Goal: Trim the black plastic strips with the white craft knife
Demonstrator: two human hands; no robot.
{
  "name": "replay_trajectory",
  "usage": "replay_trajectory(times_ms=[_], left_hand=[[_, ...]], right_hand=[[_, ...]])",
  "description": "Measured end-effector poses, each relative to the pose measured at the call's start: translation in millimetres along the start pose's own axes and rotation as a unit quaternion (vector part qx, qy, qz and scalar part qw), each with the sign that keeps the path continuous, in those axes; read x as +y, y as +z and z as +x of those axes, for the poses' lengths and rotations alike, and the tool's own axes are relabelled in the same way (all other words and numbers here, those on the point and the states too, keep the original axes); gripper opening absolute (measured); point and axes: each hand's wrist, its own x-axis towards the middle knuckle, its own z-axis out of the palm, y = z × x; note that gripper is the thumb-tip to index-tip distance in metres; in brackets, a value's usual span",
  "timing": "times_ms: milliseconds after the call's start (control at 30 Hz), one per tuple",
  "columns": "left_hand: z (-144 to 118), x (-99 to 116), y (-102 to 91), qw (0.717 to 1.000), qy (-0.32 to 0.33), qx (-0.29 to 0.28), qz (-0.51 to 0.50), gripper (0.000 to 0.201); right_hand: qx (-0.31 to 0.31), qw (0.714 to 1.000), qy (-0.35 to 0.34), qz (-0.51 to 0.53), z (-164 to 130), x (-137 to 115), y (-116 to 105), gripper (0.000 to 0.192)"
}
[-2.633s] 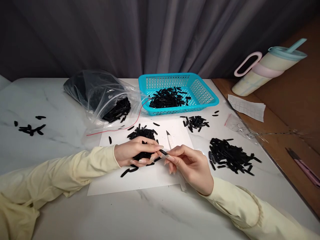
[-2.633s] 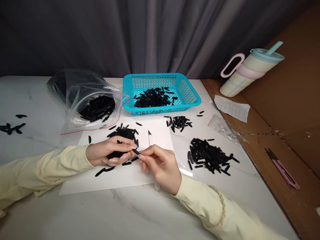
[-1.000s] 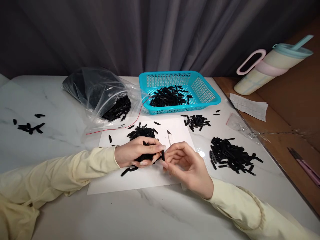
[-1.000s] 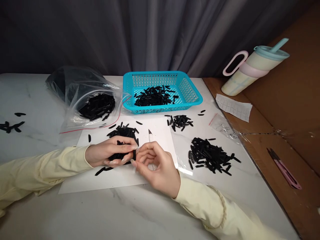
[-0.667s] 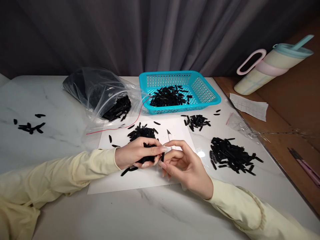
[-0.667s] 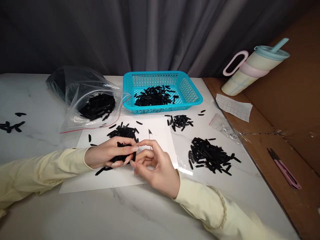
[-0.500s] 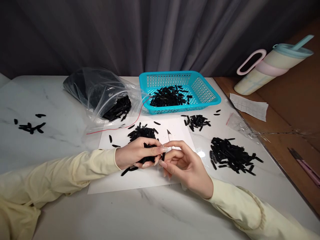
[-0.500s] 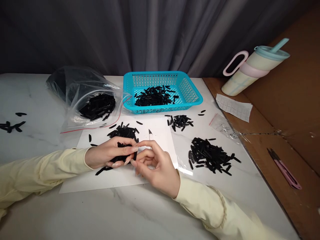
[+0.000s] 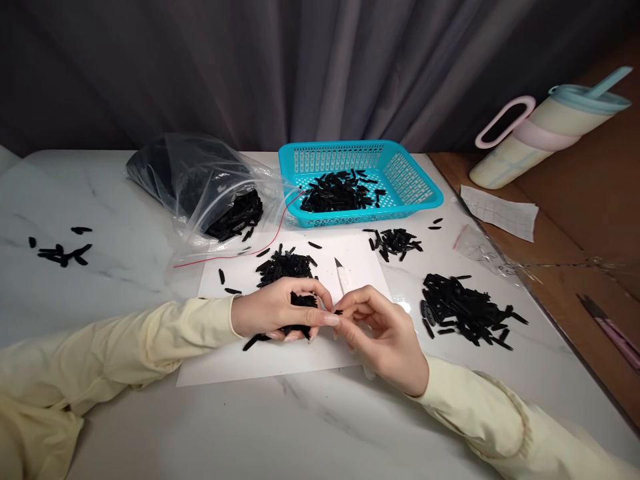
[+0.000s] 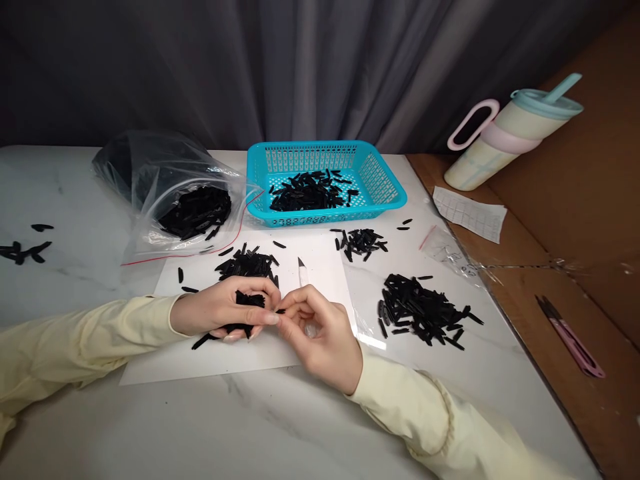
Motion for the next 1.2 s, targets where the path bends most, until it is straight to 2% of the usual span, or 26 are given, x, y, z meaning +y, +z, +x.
replay_trajectory(times_ms=[200,367,533,700,967,1200], left_hand=[[2.4,-6.2,-6.5,0.999,0.013,-0.047,-0.019,0.030],[6.6,-12.9,-12.5,0.991,0.016,-0.123,-0.047,0.033],[7.8,-14.2,-13.6,0.990,0.018,-0.114,-0.081,0.030],[7.1,-14.0,-12.9,0.990,0.023,-0.085,-0.107,0.023],[6.8,-14.5,-14.0,0.991,0.027,-0.070,-0.114,0.020],[5.5,-13.0,-12.9,0.991,0.025,-0.067,-0.116,0.021]], right_hand=[[-0.002,0.999,-0.003,0.035,0.3,-0.1,-3.0,0.010],[-0.007,0.996,-0.086,-0.035,-1.9,0.9,-3.5,0.013],[0.015,0.982,-0.154,-0.111,-3.0,4.3,-2.5,0.023],[0.005,0.989,-0.119,-0.086,-2.6,2.7,-4.5,0.024],[-0.061,0.996,-0.029,0.060,-3.6,0.3,-12.1,0.014],[-0.063,0.996,-0.010,0.068,-3.2,-0.7,-9.7,0.008]])
